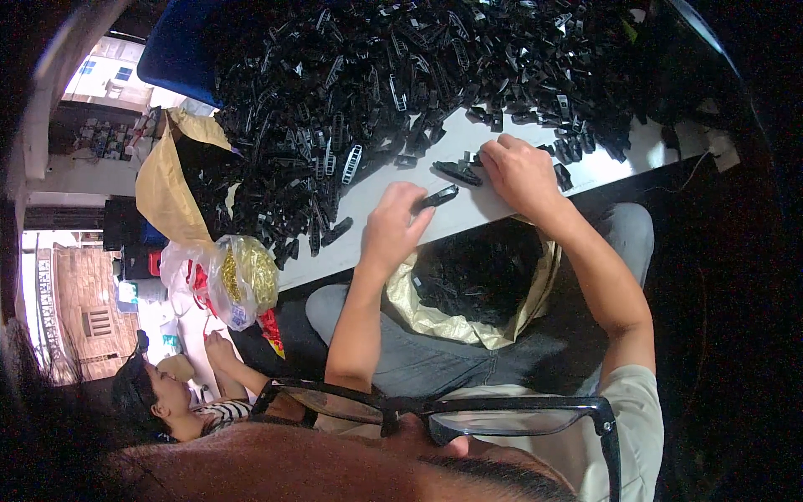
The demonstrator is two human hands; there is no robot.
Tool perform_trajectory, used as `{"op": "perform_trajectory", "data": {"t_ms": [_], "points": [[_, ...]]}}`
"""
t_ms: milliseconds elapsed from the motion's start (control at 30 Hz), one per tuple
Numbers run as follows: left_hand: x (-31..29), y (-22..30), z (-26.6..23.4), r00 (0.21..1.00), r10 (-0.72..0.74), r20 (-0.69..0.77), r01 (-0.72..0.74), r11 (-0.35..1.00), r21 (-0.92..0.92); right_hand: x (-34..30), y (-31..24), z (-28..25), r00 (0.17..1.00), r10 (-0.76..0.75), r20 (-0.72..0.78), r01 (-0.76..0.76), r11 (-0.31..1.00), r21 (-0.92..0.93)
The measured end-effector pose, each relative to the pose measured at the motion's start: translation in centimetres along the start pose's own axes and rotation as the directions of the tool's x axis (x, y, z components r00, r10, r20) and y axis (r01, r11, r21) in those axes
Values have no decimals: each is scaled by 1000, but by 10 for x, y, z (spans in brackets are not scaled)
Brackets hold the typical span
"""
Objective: The person assembles small plastic components by hand, empties more parts onto the table from a container, and places the assembled pieces into a bag.
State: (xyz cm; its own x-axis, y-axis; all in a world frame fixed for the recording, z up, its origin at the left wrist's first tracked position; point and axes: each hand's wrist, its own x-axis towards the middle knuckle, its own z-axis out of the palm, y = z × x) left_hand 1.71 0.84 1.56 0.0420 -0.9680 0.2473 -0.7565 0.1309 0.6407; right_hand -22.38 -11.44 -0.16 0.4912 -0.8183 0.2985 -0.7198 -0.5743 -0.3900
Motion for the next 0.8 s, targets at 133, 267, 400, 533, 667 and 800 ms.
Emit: {"op": "perform_trajectory", "data": {"t_ms": [133,267,400,533,667,800], "points": [[0,-3,-3,997,1,78,-2,1000,4,-1,-13,-12,999,24,-21,-21,994,105],[0,3,-5,992,-18,124,18,1000,-1,4,-3,-2,992,-115,-46,116,992,43],[-1,-1,-7,994,-18,109,20,1000,-20,5,-17,-12,983,-169,-71,176,977,116],[-2,-2,-11,988,31,152,-21,997,-71,-21,-41,-19,956,-285,70,272,949,160],[-1,-6,-16,975,4,223,16,996,-85,-32,-44,-16,944,-308,114,288,943,165],[-1,-10,-14,973,30,227,-6,994,-108,-31,-49,-10,943,-314,109,287,934,211]]}}
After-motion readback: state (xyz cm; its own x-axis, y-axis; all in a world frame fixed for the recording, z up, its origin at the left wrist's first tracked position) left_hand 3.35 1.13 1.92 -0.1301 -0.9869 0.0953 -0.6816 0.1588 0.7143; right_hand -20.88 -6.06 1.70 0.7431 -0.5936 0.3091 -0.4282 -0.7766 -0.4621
